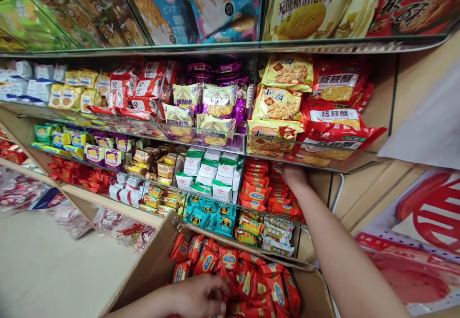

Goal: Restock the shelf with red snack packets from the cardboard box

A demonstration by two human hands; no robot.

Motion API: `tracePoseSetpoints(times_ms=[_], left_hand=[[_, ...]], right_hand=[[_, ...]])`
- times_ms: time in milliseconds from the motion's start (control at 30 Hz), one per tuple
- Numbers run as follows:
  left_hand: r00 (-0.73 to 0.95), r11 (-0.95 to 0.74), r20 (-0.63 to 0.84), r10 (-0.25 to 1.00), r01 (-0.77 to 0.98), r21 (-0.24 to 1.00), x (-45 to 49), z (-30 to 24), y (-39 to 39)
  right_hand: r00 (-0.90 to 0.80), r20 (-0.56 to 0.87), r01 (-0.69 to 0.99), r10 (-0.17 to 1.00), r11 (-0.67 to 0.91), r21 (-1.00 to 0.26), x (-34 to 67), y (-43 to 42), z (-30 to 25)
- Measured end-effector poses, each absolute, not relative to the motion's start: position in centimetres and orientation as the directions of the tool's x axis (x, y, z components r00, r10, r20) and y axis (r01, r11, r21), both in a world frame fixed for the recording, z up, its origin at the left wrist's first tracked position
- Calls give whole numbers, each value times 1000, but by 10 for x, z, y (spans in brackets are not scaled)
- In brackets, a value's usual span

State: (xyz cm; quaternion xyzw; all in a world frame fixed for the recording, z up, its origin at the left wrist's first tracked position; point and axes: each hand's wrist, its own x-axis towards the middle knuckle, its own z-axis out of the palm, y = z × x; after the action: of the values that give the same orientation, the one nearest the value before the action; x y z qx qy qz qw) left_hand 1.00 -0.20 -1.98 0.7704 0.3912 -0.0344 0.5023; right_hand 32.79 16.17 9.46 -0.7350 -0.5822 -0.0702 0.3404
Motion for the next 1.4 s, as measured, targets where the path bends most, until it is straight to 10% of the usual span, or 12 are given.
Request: tracePoseSetpoints(times_ms=[800, 1033, 1200, 1400], left_hand=[[708, -510, -421, 567, 703, 496, 13, -15, -13], [778, -678, -341, 528, 628, 384, 17, -16, -18], [765, -698, -380, 519, 637, 328, 20, -18, -21], [706, -518, -383, 596, 702, 490, 12, -19, -14]], right_hand=[[536, 495, 776, 684, -168, -608, 316, 129, 102], [114, 769, 745, 629, 458, -485, 231, -14, 56], [-215, 356, 658, 909, 404, -635, 178, -93, -28], [-123, 192, 540, 974, 228, -810, 171, -104, -55]])
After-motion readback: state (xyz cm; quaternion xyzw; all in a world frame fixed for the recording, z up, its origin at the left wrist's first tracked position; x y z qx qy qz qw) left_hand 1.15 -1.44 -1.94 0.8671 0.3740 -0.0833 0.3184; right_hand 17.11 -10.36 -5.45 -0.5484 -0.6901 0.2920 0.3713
